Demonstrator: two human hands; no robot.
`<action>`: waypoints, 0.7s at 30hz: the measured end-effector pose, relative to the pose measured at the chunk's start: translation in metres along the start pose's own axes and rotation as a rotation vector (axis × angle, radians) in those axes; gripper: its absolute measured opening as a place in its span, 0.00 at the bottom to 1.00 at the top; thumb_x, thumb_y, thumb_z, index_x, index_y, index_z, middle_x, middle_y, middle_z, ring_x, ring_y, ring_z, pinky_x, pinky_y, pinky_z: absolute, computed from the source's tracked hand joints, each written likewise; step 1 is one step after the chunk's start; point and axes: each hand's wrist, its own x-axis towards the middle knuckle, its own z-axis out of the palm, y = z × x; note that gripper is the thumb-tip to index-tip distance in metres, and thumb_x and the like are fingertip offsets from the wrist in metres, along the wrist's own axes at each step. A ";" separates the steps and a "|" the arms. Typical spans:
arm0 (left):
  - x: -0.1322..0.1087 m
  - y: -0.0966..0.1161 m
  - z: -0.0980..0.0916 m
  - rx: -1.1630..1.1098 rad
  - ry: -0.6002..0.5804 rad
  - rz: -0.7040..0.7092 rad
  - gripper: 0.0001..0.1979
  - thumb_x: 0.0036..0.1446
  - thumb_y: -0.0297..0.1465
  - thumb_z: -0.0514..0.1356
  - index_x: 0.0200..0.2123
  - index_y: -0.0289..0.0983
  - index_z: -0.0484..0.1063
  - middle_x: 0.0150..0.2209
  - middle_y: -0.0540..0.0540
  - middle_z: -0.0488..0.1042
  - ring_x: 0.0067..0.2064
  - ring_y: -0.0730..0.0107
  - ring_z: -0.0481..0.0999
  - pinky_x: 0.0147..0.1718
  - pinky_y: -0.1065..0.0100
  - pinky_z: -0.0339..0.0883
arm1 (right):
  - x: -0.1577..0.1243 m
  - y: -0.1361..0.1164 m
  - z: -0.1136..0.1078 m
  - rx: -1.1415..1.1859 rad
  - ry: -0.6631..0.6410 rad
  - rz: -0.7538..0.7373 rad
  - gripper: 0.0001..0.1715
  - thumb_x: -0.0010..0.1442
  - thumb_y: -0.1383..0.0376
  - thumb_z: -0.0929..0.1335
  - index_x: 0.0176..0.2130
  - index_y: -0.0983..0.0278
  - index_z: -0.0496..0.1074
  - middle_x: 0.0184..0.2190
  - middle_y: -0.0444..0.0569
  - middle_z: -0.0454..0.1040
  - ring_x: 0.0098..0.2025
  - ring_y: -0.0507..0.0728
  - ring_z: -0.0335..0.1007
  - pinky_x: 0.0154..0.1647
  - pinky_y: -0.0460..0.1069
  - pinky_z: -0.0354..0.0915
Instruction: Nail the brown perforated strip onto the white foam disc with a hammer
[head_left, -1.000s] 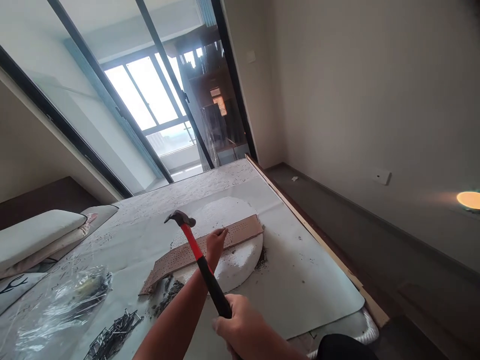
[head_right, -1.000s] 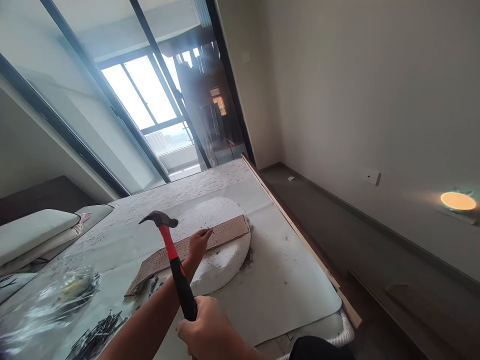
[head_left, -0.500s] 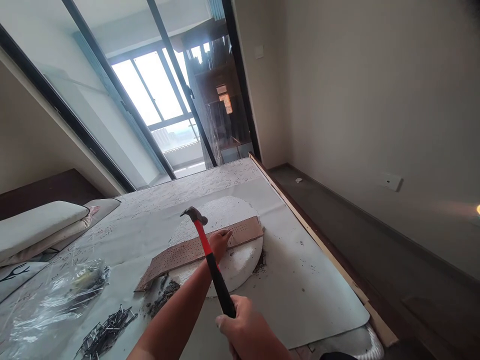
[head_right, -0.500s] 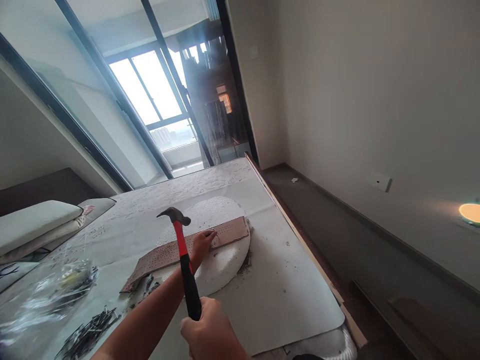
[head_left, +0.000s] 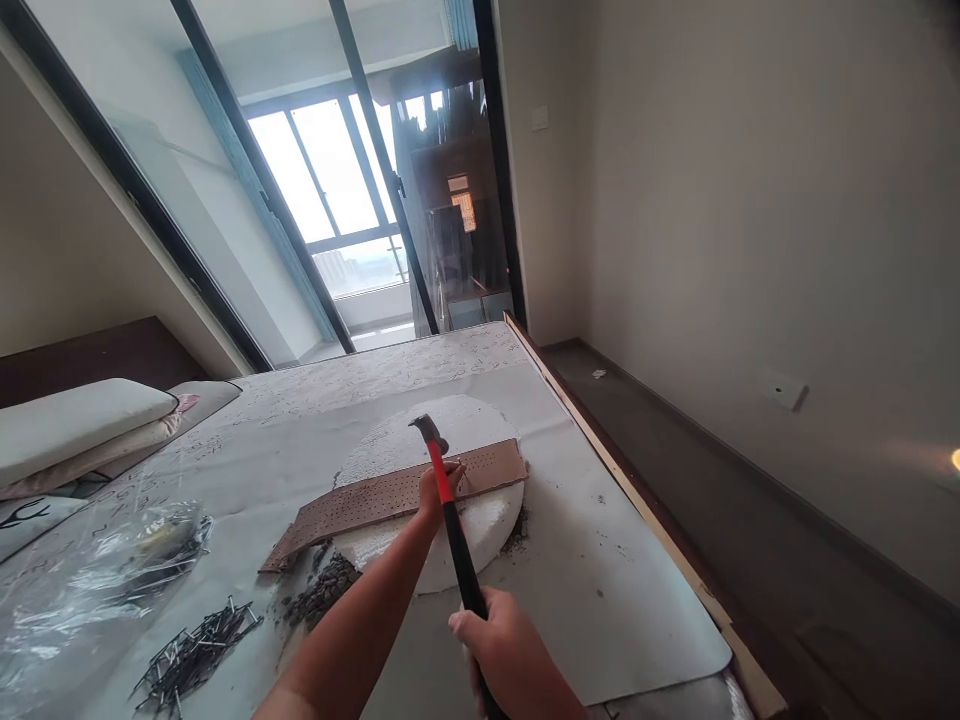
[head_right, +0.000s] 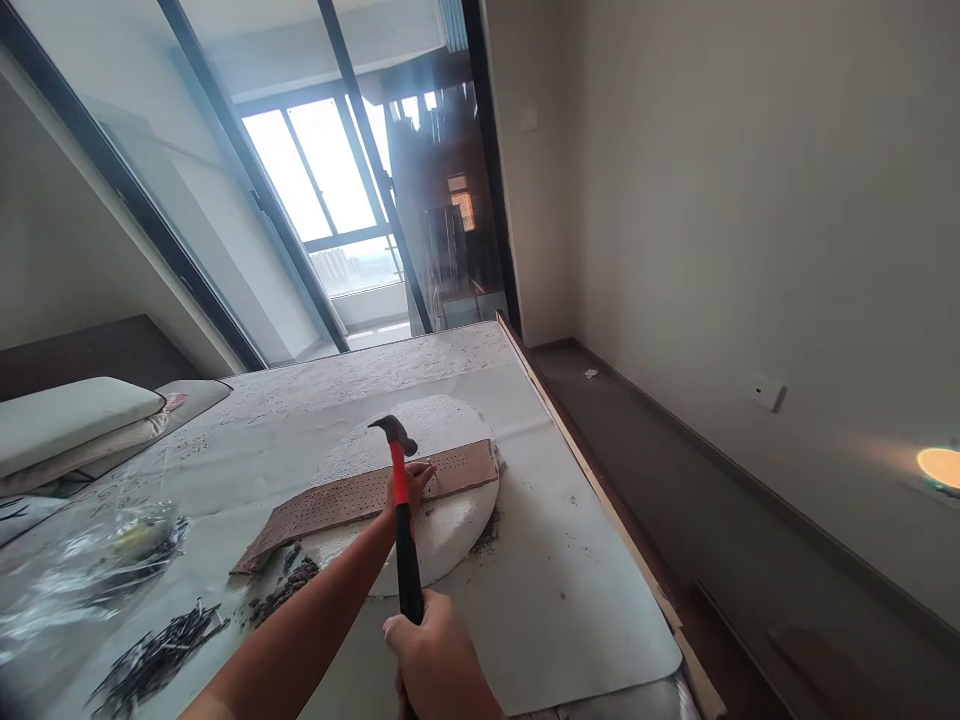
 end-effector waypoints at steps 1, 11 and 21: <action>0.000 -0.002 0.001 0.017 0.013 0.014 0.21 0.47 0.47 0.58 0.16 0.36 0.67 0.19 0.50 0.65 0.26 0.72 0.64 0.27 0.71 0.53 | 0.001 0.001 0.001 0.003 0.020 0.023 0.05 0.52 0.65 0.62 0.30 0.64 0.60 0.09 0.34 0.54 0.10 0.47 0.50 0.10 0.42 0.51; -0.003 -0.002 0.003 0.043 0.083 0.065 0.15 0.49 0.42 0.59 0.21 0.37 0.74 0.25 0.46 0.73 0.32 0.65 0.72 0.31 0.69 0.57 | -0.007 0.009 -0.003 0.006 0.008 -0.027 0.08 0.50 0.61 0.63 0.29 0.64 0.61 0.09 0.34 0.53 0.10 0.48 0.51 0.12 0.42 0.51; -0.010 0.015 -0.006 0.066 0.066 0.032 0.12 0.48 0.38 0.60 0.20 0.36 0.73 0.22 0.46 0.73 0.30 0.65 0.71 0.30 0.69 0.56 | -0.012 0.008 -0.002 -0.022 0.091 -0.067 0.02 0.51 0.67 0.61 0.29 0.64 0.59 0.10 0.34 0.53 0.10 0.48 0.51 0.10 0.42 0.52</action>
